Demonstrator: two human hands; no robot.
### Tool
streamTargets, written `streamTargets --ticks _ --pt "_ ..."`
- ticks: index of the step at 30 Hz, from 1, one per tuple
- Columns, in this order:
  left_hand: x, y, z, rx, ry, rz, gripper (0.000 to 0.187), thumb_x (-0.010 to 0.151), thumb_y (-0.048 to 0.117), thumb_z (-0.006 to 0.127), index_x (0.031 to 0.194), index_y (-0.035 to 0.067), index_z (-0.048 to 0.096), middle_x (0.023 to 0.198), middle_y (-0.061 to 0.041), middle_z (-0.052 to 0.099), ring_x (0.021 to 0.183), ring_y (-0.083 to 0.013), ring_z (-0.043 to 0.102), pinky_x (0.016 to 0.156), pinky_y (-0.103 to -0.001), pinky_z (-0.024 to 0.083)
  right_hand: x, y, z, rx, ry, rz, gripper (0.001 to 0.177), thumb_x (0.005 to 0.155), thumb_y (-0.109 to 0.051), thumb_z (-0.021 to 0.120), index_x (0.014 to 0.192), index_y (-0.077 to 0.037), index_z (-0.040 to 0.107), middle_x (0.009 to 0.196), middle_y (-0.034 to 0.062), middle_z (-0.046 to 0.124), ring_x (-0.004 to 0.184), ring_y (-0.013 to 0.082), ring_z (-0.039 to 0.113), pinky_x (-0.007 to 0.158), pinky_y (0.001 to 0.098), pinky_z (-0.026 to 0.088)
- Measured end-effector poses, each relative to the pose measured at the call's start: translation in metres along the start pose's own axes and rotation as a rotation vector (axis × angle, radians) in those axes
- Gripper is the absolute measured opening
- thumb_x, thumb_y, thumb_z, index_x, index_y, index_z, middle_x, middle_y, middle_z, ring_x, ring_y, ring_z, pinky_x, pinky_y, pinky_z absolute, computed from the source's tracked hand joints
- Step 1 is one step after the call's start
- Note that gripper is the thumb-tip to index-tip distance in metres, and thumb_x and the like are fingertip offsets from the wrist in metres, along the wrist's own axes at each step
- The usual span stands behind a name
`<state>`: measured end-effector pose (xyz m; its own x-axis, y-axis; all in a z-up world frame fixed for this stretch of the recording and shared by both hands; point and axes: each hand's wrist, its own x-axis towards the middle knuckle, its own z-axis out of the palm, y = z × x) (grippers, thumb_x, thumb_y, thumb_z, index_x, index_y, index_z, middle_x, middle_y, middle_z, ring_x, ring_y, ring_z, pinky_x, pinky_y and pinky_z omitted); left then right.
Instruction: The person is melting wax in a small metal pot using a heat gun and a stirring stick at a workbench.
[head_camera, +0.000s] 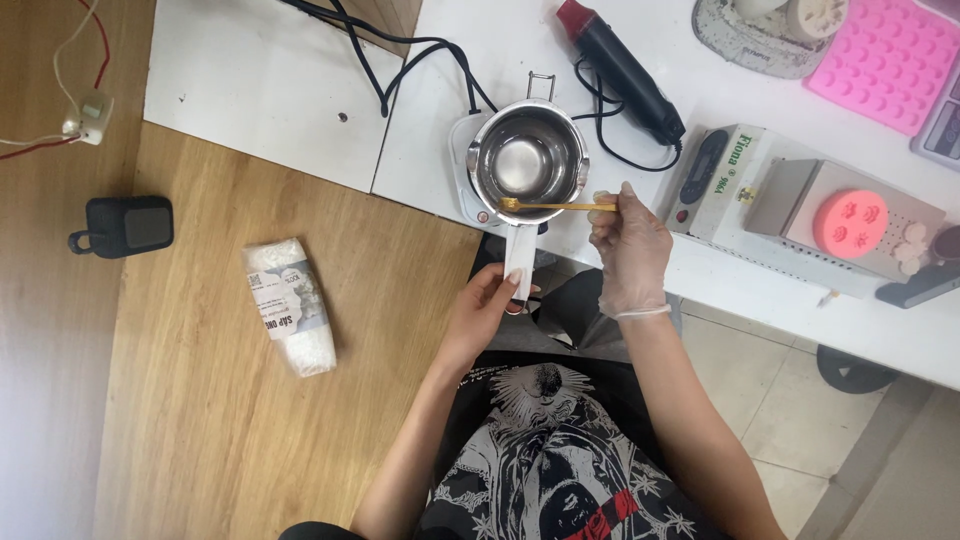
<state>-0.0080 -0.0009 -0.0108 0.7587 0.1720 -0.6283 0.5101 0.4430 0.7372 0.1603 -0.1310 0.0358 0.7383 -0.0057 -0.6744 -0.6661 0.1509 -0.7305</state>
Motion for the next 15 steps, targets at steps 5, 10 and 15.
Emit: streamTargets --ticks 5,10,15 --pt "-0.004 0.007 0.002 -0.007 0.03 -0.017 0.038 0.104 0.03 0.058 0.128 0.001 0.062 0.106 -0.008 0.075 0.091 -0.0113 0.069 0.083 -0.027 0.057 -0.009 -0.004 0.002 -0.099 -0.028 -0.187 0.035 0.107 -0.029 0.059 0.094 0.0 0.074 0.07 0.0041 0.066 0.06 0.009 0.055 0.058 0.0221 0.047" --pt "0.003 -0.008 -0.002 -0.027 0.059 0.019 0.037 0.104 0.028 0.06 0.125 -0.002 0.062 0.106 -0.009 0.073 0.093 -0.0134 0.07 0.084 -0.029 0.057 -0.013 -0.005 0.003 -0.166 -0.052 -0.3 0.037 0.108 -0.03 0.059 0.094 0.0 0.074 0.07 0.0051 0.068 0.06 0.009 0.057 0.058 0.0219 0.048" --pt "0.007 -0.015 -0.004 -0.052 0.065 0.075 0.036 0.102 0.026 0.061 0.126 -0.001 0.061 0.111 -0.008 0.072 0.1 -0.0123 0.068 0.088 -0.029 0.057 -0.012 -0.006 0.008 -0.169 -0.081 -0.295 0.037 0.108 -0.031 0.059 0.093 -0.001 0.073 0.071 0.0057 0.069 0.061 0.0093 0.058 0.058 0.0221 0.048"
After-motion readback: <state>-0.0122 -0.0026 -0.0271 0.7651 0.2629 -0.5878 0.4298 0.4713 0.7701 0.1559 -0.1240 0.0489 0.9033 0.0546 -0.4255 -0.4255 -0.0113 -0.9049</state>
